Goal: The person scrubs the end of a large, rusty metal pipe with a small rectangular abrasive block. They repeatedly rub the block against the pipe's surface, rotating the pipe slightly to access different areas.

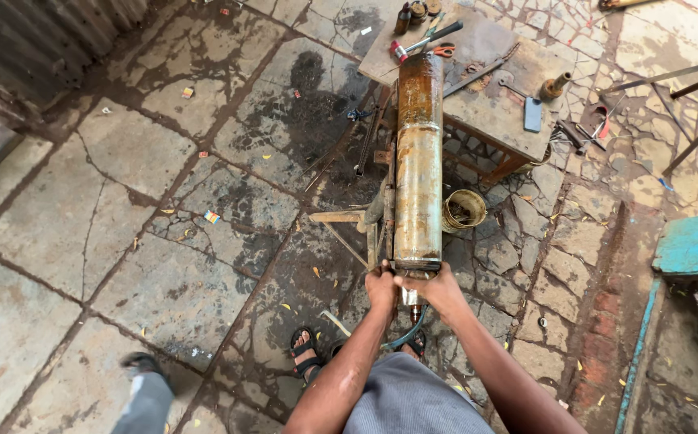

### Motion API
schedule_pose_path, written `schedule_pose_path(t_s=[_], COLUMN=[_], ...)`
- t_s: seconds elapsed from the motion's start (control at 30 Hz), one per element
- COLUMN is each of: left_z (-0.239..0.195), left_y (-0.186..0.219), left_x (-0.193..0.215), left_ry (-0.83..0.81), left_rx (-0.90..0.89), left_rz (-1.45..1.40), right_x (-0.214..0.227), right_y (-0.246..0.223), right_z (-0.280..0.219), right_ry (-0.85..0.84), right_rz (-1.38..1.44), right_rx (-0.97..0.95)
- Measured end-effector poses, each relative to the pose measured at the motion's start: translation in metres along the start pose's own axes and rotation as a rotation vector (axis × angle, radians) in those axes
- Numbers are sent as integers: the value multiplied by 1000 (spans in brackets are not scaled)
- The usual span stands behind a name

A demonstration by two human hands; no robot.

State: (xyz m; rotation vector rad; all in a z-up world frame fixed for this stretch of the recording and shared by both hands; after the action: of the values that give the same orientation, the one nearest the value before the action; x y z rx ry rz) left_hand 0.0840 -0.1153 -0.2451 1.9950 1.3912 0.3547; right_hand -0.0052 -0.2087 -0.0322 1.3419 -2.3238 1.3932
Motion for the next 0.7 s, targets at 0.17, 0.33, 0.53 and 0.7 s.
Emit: schedule_pose_path(t_s=[0.17, 0.33, 0.53, 0.7], left_z=[18, 28, -4, -61], left_y=[0, -35, -14, 42], left_x=[4, -18, -21, 17], left_ry=[144, 40, 1, -6], left_rx=[-263, 22, 57, -211], left_rz=[156, -188, -433, -9], right_x=[12, 21, 20, 21], right_y=[2, 3, -8, -13], right_z=[-1, -5, -14, -17], right_ry=[145, 265, 253, 279], right_rz=[-113, -296, -261, -300], right_rx=[86, -1, -37, -28])
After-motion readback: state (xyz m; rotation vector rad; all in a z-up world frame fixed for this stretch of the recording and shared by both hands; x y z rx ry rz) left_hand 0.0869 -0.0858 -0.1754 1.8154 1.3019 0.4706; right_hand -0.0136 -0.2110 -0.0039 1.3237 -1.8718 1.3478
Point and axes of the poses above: each hand's wrist, its own z-axis towards the middle knuckle, its own x-axis out of the back of the hand, y = z × x, the point moved 10 cm from there along z, towards the middle knuckle, and after that the axes turned 7 degrees about -z, right-handed, at the moved point
